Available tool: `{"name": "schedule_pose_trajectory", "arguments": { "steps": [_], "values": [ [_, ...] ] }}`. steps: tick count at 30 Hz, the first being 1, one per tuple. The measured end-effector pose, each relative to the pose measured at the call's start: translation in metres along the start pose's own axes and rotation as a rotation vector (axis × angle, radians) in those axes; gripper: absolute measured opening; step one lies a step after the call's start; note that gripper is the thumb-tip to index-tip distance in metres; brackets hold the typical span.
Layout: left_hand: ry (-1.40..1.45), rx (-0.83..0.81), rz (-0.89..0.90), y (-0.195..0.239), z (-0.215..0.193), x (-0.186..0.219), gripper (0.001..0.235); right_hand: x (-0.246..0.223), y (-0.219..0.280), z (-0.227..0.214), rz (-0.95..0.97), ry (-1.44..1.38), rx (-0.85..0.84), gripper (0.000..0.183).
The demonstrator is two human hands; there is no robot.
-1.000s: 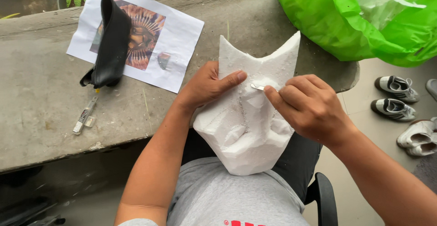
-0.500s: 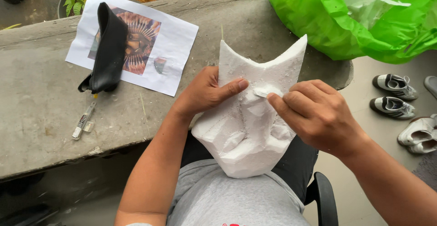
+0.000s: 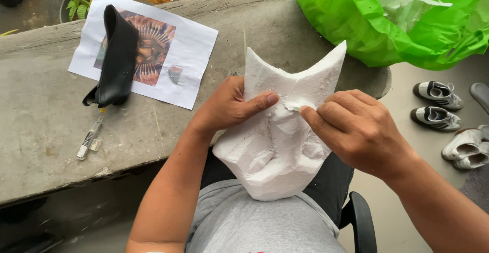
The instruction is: The person carves a white foam mask with a small metal tool, shaping the nose, mouth, and cheek areas. They repeatedly rotate the mask and discard foam shavings into a nearby green bag while referencing a printed image on the table.
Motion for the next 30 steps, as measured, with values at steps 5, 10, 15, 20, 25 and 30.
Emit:
{"name": "schedule_pose_trajectory", "arguments": {
  "steps": [5,10,15,20,25,30],
  "values": [
    [-0.042,-0.013,0.056,0.000,0.003,0.001,0.030,0.002,0.002,0.002,0.009,0.008,-0.026,0.002],
    [0.006,-0.019,-0.009,0.002,0.002,0.003,0.030,0.004,0.000,-0.002,0.056,-0.049,-0.007,0.003],
    [-0.014,-0.017,0.001,0.002,0.002,0.005,0.030,0.006,-0.002,-0.004,0.060,-0.034,-0.033,0.005],
    [-0.030,-0.009,0.028,0.001,0.001,0.005,0.030,0.004,0.002,-0.003,0.072,-0.095,0.053,0.002],
    [0.006,-0.025,0.002,0.004,0.003,0.009,0.028,0.002,0.002,-0.003,0.068,-0.122,0.054,0.002],
    [-0.044,-0.004,0.031,0.006,0.002,0.012,0.030,0.003,-0.003,-0.002,0.058,-0.069,0.023,0.003]
  ]
}}
Point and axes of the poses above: each hand's wrist, its own y-axis away from the middle knuckle, its own z-axis out of the palm, x = y × z, the point moved 6 cm from there along -y, towards the middle knuckle, and after that the axes turned 15 degrees about x, right-handed, at the moved point
